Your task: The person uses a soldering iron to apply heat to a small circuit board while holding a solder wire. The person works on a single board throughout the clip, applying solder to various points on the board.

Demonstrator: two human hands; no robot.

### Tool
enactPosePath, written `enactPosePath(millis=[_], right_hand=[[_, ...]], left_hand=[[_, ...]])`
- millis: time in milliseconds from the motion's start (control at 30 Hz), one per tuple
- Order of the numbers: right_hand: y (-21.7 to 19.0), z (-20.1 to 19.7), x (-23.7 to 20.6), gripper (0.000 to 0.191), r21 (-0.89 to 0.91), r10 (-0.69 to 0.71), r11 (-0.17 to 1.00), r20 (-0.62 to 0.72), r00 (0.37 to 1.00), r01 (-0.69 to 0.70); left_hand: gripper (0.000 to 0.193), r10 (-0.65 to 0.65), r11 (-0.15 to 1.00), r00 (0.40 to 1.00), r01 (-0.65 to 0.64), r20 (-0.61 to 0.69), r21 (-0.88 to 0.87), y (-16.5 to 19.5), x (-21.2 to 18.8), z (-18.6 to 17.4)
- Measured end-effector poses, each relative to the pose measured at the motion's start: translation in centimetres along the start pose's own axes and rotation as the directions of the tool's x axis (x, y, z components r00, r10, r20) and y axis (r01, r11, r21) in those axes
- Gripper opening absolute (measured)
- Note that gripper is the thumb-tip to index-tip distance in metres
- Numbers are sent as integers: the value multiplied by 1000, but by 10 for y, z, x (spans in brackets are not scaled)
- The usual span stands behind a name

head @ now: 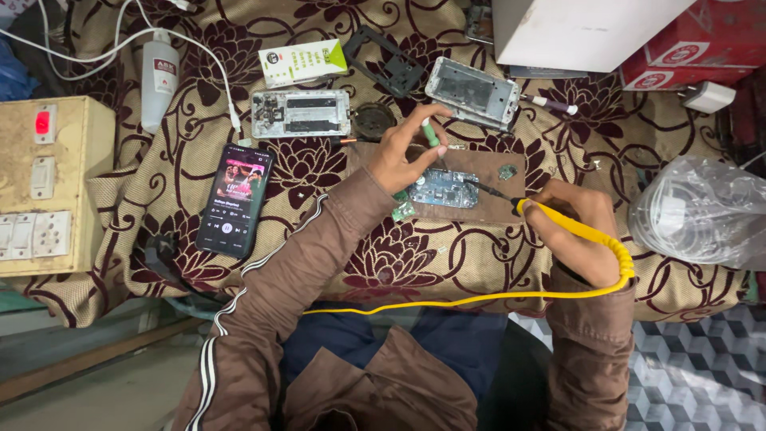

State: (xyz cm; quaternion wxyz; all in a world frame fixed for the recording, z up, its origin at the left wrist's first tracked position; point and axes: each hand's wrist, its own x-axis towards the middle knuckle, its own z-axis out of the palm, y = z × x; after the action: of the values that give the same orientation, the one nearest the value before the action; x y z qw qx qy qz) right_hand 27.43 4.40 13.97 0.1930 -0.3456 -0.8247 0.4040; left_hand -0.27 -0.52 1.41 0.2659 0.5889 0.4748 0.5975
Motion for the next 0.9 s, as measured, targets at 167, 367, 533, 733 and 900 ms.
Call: enactPosePath(millis=[167, 367, 533, 733, 900], right_hand=[[3, 0, 0, 19, -13, -1, 1000, 7, 1000, 1], [6, 0, 0, 17, -6, -26, 1000, 8, 1000, 26], [12, 0, 0, 18, -3, -27, 1000, 6, 1000, 27], [-12, 1, 1, 18, 59, -14, 998, 7, 1000, 13], [-34, 5, -14, 19, -110, -525, 851, -115, 844, 514]], left_hand=[[55, 2, 1000, 1000, -2, 1, 3, 1, 0, -1], [54, 11, 1000, 1000, -11, -4, 7, 1, 0, 0], [53, 38, 999, 999, -38, -3, 3, 1, 0, -1], [53, 12, 1000, 1000, -12, -2, -1, 0, 0, -1], [53, -21, 1000, 1000, 21, -1, -1, 0, 0, 1]])
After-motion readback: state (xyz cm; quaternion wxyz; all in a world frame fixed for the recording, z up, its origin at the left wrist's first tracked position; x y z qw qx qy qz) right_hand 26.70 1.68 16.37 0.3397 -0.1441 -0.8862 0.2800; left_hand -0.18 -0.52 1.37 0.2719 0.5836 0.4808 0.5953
